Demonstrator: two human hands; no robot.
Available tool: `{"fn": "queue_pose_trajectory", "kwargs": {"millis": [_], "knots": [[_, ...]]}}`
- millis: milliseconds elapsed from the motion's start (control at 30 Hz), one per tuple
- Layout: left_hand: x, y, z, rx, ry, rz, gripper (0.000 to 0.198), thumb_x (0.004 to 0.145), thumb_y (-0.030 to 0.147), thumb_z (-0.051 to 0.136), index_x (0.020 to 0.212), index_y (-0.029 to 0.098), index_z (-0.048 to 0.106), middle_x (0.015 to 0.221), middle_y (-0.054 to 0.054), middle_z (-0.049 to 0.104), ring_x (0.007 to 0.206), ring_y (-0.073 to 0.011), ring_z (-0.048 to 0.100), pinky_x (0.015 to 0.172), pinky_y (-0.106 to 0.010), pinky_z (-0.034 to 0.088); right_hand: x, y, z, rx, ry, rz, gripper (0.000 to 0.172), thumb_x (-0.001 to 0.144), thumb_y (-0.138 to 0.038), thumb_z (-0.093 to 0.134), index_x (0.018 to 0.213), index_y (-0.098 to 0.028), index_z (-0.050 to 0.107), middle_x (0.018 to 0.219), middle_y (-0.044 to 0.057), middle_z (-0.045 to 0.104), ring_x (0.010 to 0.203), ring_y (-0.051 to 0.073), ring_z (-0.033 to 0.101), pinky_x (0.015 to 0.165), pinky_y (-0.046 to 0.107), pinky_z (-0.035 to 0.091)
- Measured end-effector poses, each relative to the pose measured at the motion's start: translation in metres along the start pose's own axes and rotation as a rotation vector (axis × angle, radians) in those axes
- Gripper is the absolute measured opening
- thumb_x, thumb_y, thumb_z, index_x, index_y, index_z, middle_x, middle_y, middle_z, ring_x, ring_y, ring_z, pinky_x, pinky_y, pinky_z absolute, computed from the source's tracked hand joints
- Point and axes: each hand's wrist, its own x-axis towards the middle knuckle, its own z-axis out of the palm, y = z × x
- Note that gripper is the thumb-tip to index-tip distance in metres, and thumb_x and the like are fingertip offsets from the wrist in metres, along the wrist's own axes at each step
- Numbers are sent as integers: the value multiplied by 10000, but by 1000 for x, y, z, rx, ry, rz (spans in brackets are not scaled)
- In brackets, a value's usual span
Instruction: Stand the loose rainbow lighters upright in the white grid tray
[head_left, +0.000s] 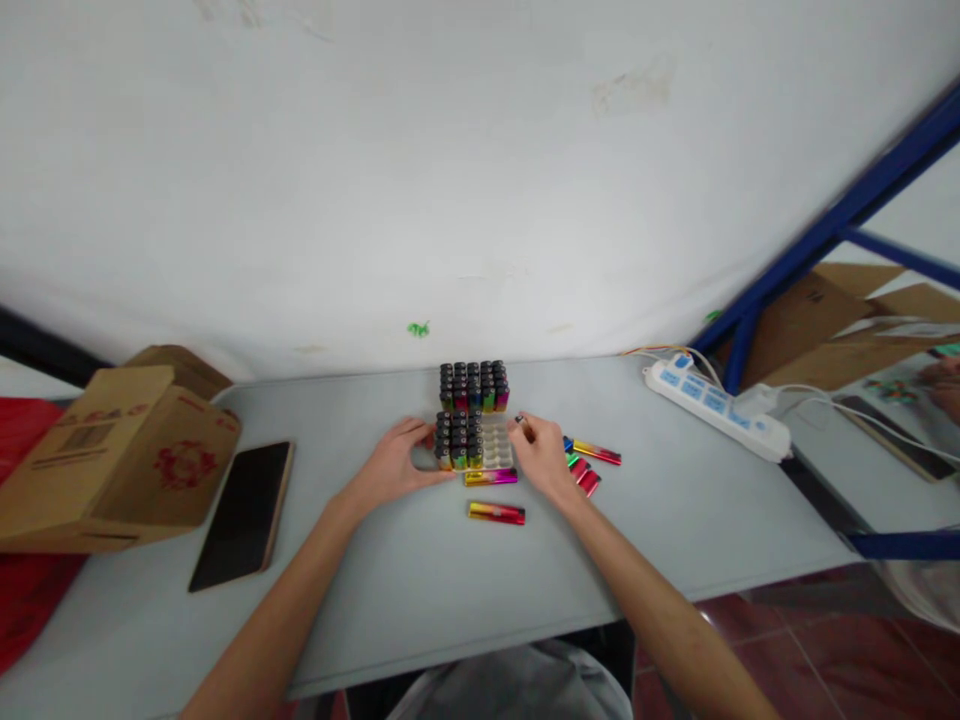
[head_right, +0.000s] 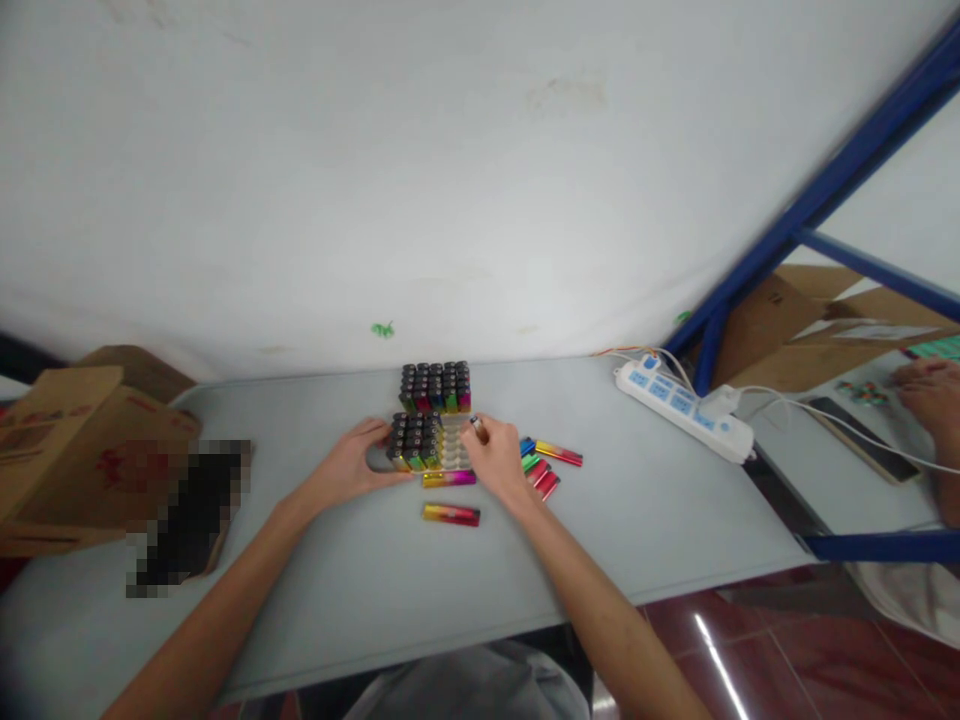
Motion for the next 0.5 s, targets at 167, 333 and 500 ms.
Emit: {"fn": "queue_pose_trajectory", "kwargs": {"millis": [167, 333, 500], "knots": [[0, 2, -3, 5, -12, 4, 522, 802, 686, 864, 836, 224, 625, 915, -51, 705, 889, -276, 664, 823, -372, 537, -1, -1, -1, -10, 21, -20, 432, 927, -549, 478, 619, -272, 356, 537, -62, 363, 540, 123, 320, 569, 297, 264], [0, 1, -3, -1, -14, 17, 517, 824, 694, 847, 858, 217, 648, 924, -57, 709, 892, -276, 665, 832, -373, 535, -1, -2, -1, -16, 37, -56, 548, 983, -648, 494, 623, -273, 320, 546, -71, 323, 554, 121, 298, 569, 293, 265], [0, 3, -3, 4, -7, 17, 500, 815, 676, 856, 858, 217, 660, 921, -55, 714, 894, -280, 671, 835, -379, 542, -2, -2, -1, -25, 25, -67, 561, 991, -653, 498, 621, -273, 316, 547, -68, 328, 561, 123, 299, 569, 293, 264]]}}
